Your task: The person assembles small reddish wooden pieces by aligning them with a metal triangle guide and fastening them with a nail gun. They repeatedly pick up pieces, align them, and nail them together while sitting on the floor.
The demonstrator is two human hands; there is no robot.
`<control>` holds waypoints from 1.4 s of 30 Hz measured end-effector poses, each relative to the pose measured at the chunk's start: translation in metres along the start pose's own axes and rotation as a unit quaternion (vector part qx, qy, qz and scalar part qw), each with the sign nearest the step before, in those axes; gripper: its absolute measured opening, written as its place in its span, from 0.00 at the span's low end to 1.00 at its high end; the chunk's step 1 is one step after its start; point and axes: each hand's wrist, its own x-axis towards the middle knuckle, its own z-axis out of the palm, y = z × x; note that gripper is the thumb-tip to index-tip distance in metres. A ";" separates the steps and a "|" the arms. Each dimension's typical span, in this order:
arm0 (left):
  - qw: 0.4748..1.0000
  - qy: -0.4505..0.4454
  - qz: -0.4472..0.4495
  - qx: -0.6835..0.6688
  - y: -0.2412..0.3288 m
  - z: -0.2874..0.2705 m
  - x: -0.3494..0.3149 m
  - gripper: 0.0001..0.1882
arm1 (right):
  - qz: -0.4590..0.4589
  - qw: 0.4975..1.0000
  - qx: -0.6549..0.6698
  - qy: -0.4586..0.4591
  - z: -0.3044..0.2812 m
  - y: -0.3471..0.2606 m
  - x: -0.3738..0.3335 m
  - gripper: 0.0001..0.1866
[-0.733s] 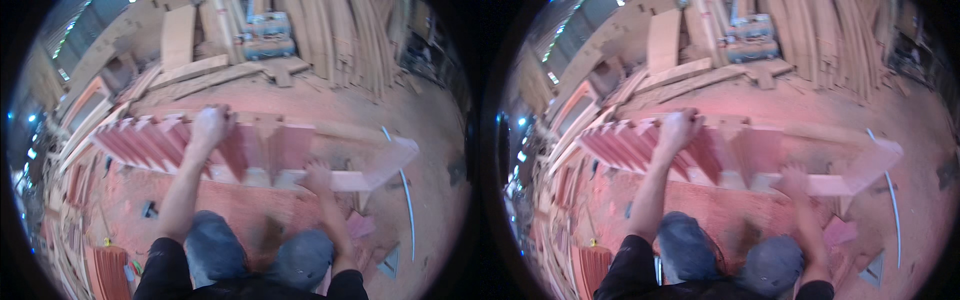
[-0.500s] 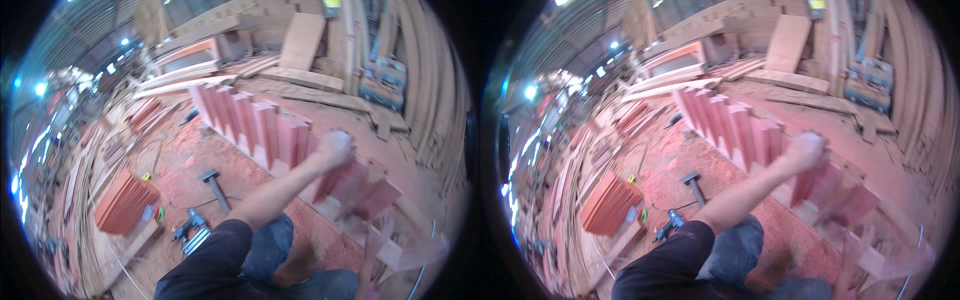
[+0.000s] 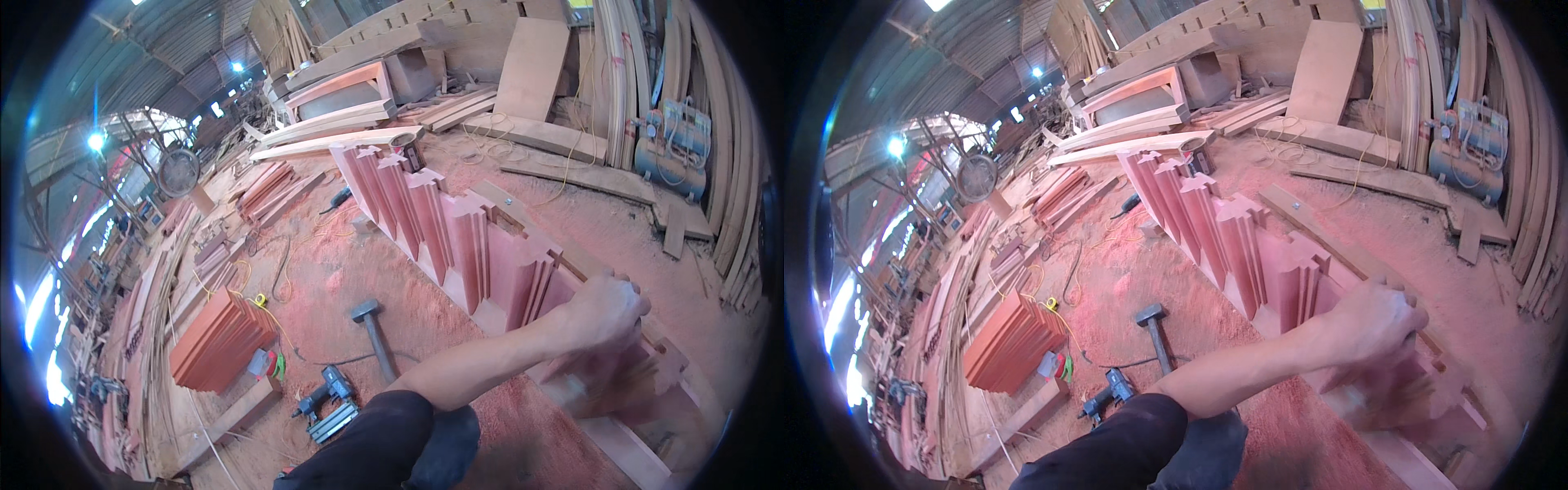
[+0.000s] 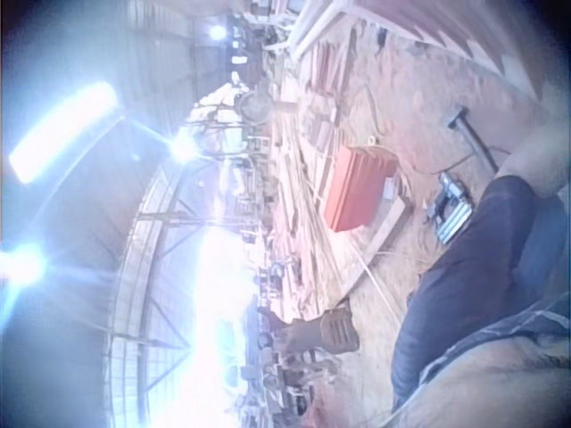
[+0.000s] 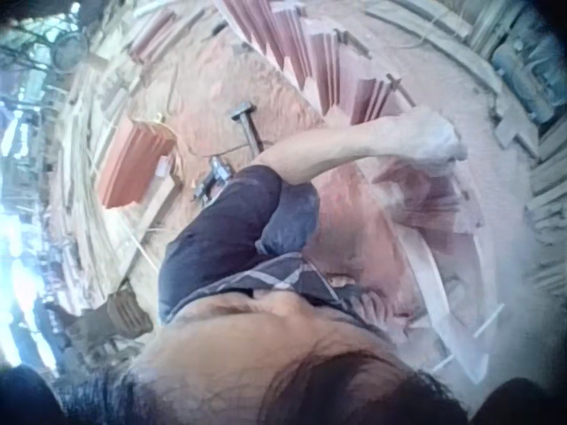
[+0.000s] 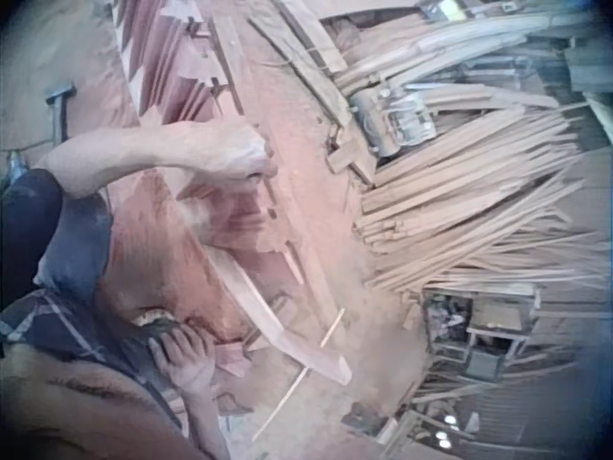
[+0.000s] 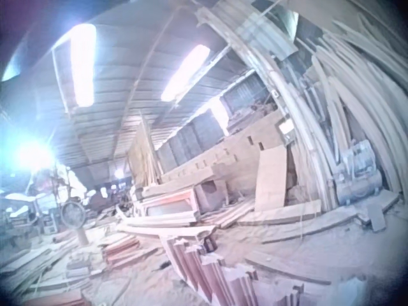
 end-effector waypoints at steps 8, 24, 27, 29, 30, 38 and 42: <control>0.999 -0.035 -0.019 -0.034 0.014 -0.022 -0.012 0.20 | 0.078 0.992 0.077 -0.066 0.006 0.052 -0.004 0.16; 0.984 -0.145 -0.073 -0.072 0.014 -0.033 -0.006 0.27 | 0.345 0.896 0.176 -0.217 -0.027 -0.098 0.032 0.18; 0.979 -0.171 -0.073 -0.080 0.013 -0.035 -0.004 0.27 | 0.410 0.867 0.144 -0.245 -0.039 -0.128 0.064 0.20; 0.978 -0.171 -0.075 -0.087 0.013 -0.036 -0.003 0.26 | 0.455 0.859 0.149 -0.183 -0.042 -0.139 0.087 0.22; 0.977 -0.186 -0.071 -0.080 0.013 -0.035 -0.003 0.26 | 0.500 0.841 0.175 -0.110 -0.040 -0.142 0.099 0.23; 0.971 -0.218 -0.074 -0.063 0.011 -0.036 -0.004 0.26 | 0.644 0.669 0.336 0.156 0.037 -0.146 0.171 0.18; 0.953 -0.271 -0.098 -0.094 0.014 -0.047 0.008 0.23 | 0.594 0.777 0.206 0.023 0.032 -0.152 0.189 0.17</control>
